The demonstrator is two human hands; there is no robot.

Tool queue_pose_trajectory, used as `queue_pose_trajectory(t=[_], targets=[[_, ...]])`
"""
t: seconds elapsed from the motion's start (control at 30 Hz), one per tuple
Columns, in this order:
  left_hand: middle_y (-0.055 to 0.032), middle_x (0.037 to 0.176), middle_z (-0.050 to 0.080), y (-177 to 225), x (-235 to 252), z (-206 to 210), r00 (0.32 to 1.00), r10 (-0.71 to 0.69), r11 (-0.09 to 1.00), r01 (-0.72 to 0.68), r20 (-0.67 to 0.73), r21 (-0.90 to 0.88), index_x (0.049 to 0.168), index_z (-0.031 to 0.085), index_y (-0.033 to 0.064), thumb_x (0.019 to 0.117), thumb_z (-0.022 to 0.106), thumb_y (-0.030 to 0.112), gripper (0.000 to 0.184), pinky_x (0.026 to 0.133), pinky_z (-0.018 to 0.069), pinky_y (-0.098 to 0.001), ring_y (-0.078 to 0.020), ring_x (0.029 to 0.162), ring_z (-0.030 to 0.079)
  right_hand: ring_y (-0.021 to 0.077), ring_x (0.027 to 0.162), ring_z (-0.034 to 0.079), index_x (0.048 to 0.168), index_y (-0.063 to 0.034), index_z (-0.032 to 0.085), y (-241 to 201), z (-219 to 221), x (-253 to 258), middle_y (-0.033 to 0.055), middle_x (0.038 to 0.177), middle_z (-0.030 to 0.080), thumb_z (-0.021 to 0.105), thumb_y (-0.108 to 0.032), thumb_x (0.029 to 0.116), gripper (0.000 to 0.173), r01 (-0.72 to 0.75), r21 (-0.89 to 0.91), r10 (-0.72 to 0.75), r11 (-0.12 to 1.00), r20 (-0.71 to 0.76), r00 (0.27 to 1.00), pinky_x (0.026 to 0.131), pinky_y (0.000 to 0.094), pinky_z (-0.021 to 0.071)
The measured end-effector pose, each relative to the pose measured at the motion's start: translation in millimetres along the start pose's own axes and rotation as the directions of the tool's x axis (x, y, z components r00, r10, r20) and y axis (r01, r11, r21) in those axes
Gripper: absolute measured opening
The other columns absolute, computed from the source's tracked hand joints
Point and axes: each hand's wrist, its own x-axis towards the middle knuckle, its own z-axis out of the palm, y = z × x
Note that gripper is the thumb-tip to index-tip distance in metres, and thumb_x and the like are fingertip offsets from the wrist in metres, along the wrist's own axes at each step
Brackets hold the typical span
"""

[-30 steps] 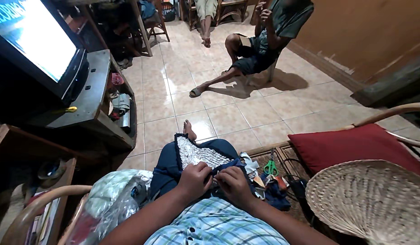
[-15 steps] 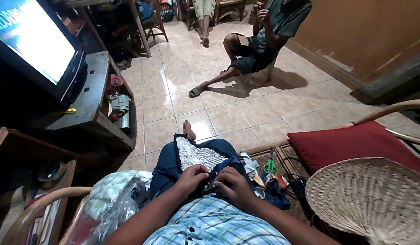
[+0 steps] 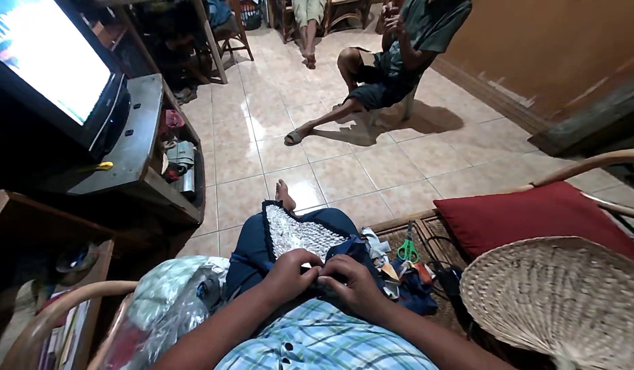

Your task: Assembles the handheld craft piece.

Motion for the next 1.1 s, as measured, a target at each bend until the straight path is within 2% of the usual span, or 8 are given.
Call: queue_pose_trajectory(t=[0.17,0.4,0.57,0.67,0.73,0.83,1.0,1.1], targets=[[-0.0175,0.113,0.067,-2,3,-6,0.994,-0.004,1.0,0.003,0.107,0.004,0.11,0.073,-0.0004,0.1007,0.061,0.022,0.027,0.094,0.0526,-0.0373,-0.0238,0.107,0.064,0.0097,0.094,0.067,0.088,-0.004,0.075,1,5,-5,0.0057,0.091,0.072,0.074,-0.016,0.09,0.013,0.048,0.04,-0.048,0.998,-0.001,0.999,0.088,0.0208,0.0535],[-0.0205,0.114,0.064,4,5,-4,0.992,-0.092,0.991,0.084,0.086,0.102,0.108,0.068,-0.0044,0.1014,0.054,0.019,0.028,0.093,0.0524,-0.0409,-0.0286,0.105,0.063,0.0131,0.09,0.069,0.085,-0.0061,0.074,0,9,-9,0.0052,0.086,0.072,0.072,-0.017,0.0893,0.012,0.083,-0.055,-0.084,0.995,0.001,0.997,0.087,0.0253,0.0543],[-0.0204,0.106,0.062,-1,0,-1,0.972,-0.19,0.98,0.197,0.135,-0.036,0.114,0.061,-0.0058,0.1069,0.045,0.018,0.03,0.083,0.0519,-0.0378,-0.0239,0.088,0.061,0.0068,0.089,0.068,0.091,-0.0025,0.073,4,4,-14,0.0075,0.092,0.072,0.069,-0.015,0.0934,0.014,0.058,0.025,-0.057,0.998,-0.067,0.996,0.084,0.0179,0.0553],[-0.0165,0.102,0.063,-4,0,-1,0.964,-0.2,0.954,0.232,0.173,-0.191,0.116,0.059,-0.006,0.1083,0.044,0.018,0.029,0.083,0.0521,-0.0346,-0.0176,0.087,0.062,0.0121,0.096,0.068,0.096,-0.0088,0.071,7,0,-12,0.0068,0.098,0.072,0.063,-0.021,0.0999,0.015,0.223,-0.181,-0.241,0.958,-0.082,0.967,0.09,0.025,0.0543],[-0.0124,0.098,0.063,-5,0,1,0.955,-0.218,0.917,0.271,0.203,-0.294,0.114,0.058,-0.0052,0.1077,0.047,0.016,0.025,0.083,0.0529,-0.0315,-0.0133,0.087,0.062,0.0185,0.093,0.07,0.099,-0.0123,0.068,7,-2,-10,0.0065,0.098,0.073,0.057,-0.018,0.1029,0.014,0.435,-0.316,-0.453,0.843,0.019,0.891,0.085,0.032,0.0556],[-0.0051,0.088,0.059,-5,0,5,0.948,-0.251,0.867,0.309,0.194,-0.391,0.118,0.052,-0.0026,0.104,0.052,0.011,0.019,0.072,0.0505,-0.026,-0.0075,0.074,0.057,0.0176,0.091,0.071,0.102,-0.0126,0.064,2,-4,-5,0.0053,0.098,0.074,0.054,-0.016,0.105,0.011,0.554,-0.289,-0.546,0.781,0.115,0.83,0.083,0.0293,0.057],[-0.0018,0.103,0.061,-11,-3,5,0.986,-0.122,0.809,0.165,0.112,-0.565,0.117,0.058,-0.0003,0.1048,0.048,0.013,0.021,0.084,0.0516,-0.0245,-0.0042,0.091,0.06,0.0116,0.087,0.069,0.101,-0.0023,0.069,3,-14,4,0.0096,0.094,0.072,0.06,-0.016,0.1019,0.017,0.181,-0.088,-0.186,0.98,-0.053,0.981,0.084,0.0248,0.0567],[-0.0064,0.109,0.064,-6,-6,0,0.985,-0.116,0.877,0.162,0.129,-0.451,0.118,0.062,-0.0001,0.0962,0.065,0.017,0.027,0.076,0.0537,-0.0243,-0.0052,0.083,0.061,0.0015,0.082,0.064,0.101,0.0011,0.067,-1,-22,13,0.0047,0.093,0.069,0.059,-0.014,0.1008,0.017,-0.121,0.125,0.123,0.985,-0.004,0.992,0.076,0.0184,0.0548]])
